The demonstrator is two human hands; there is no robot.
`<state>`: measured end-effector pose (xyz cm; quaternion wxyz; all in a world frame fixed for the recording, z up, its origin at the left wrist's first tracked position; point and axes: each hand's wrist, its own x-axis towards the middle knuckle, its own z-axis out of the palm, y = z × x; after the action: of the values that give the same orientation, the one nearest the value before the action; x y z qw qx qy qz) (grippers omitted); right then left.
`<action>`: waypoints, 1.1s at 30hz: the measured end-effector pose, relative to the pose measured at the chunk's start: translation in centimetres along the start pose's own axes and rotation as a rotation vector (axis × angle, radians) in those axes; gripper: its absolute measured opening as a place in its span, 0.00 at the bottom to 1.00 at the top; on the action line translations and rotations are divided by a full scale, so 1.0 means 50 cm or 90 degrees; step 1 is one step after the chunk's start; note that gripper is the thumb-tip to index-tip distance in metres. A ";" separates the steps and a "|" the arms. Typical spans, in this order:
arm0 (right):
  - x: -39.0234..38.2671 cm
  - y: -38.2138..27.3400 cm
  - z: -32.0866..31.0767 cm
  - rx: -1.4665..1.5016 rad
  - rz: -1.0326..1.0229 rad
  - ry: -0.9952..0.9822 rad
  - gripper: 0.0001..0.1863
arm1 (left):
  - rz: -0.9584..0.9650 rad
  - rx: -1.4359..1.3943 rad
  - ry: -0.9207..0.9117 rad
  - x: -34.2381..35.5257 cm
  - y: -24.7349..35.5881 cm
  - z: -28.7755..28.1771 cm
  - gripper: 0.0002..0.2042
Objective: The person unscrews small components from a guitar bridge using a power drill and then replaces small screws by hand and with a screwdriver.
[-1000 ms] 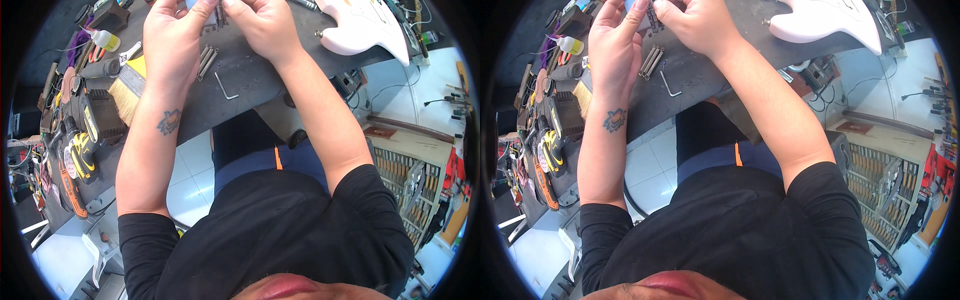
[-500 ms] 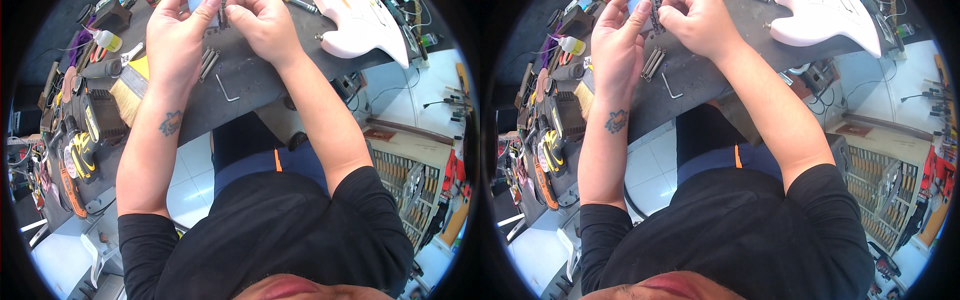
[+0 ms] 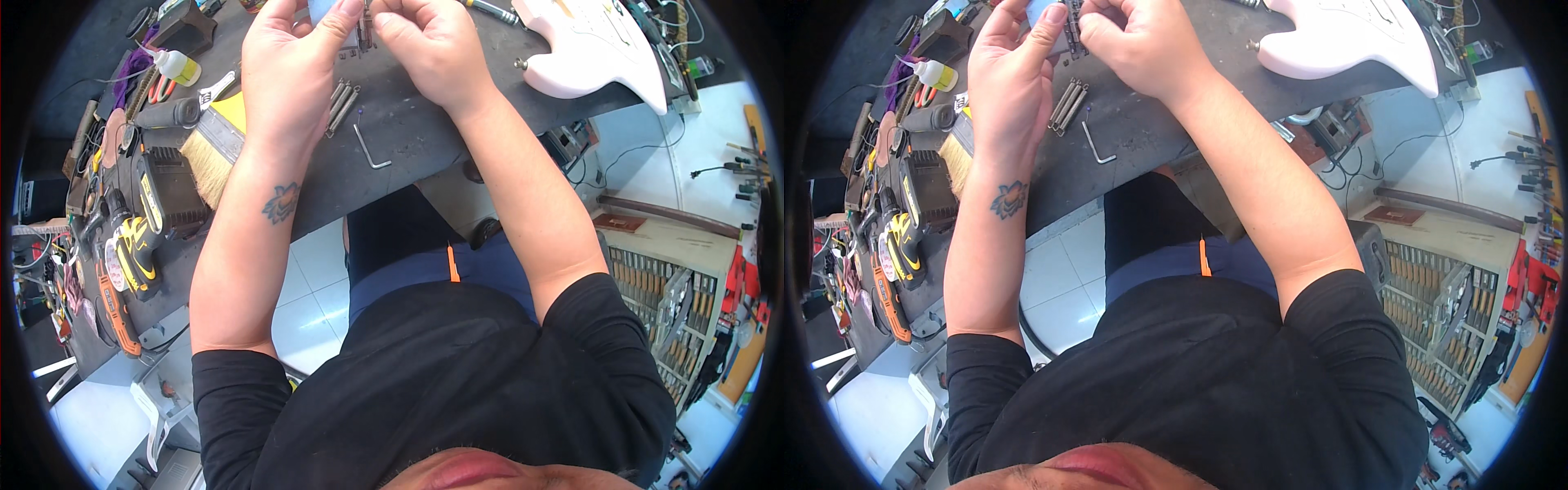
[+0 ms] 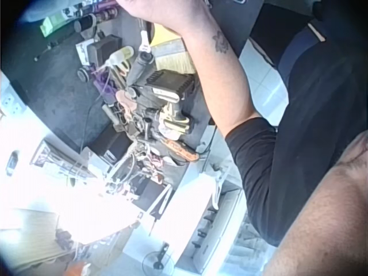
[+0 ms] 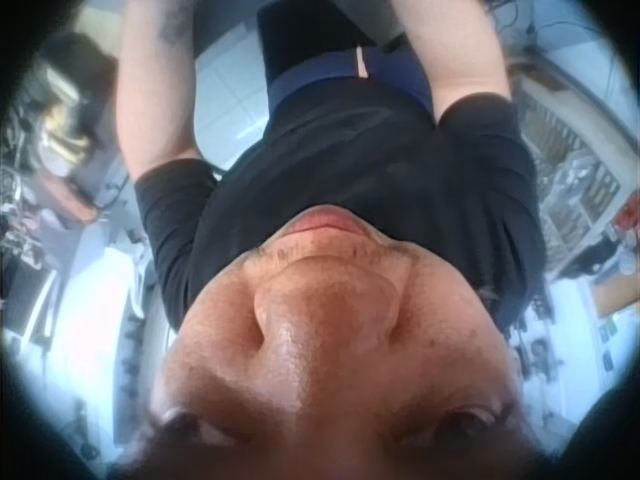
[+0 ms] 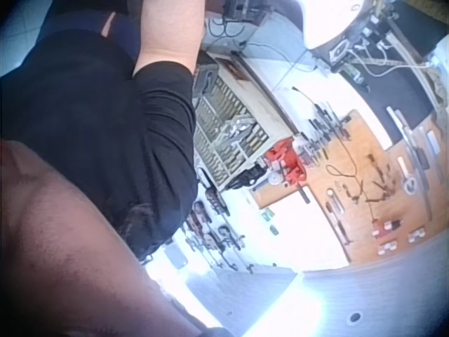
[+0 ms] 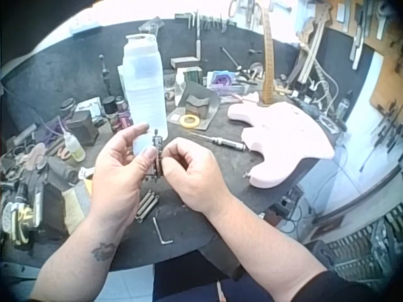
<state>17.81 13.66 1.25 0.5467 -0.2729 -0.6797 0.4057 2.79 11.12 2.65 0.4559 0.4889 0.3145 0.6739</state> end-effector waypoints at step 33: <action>0.001 0.037 -0.013 0.015 0.047 0.015 0.07 | -0.025 0.032 -0.016 -0.005 0.001 -0.002 0.24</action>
<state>18.30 14.82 -0.27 0.5425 -0.2962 -0.6581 0.4300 2.71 10.89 2.58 0.4604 0.5024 0.3348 0.6508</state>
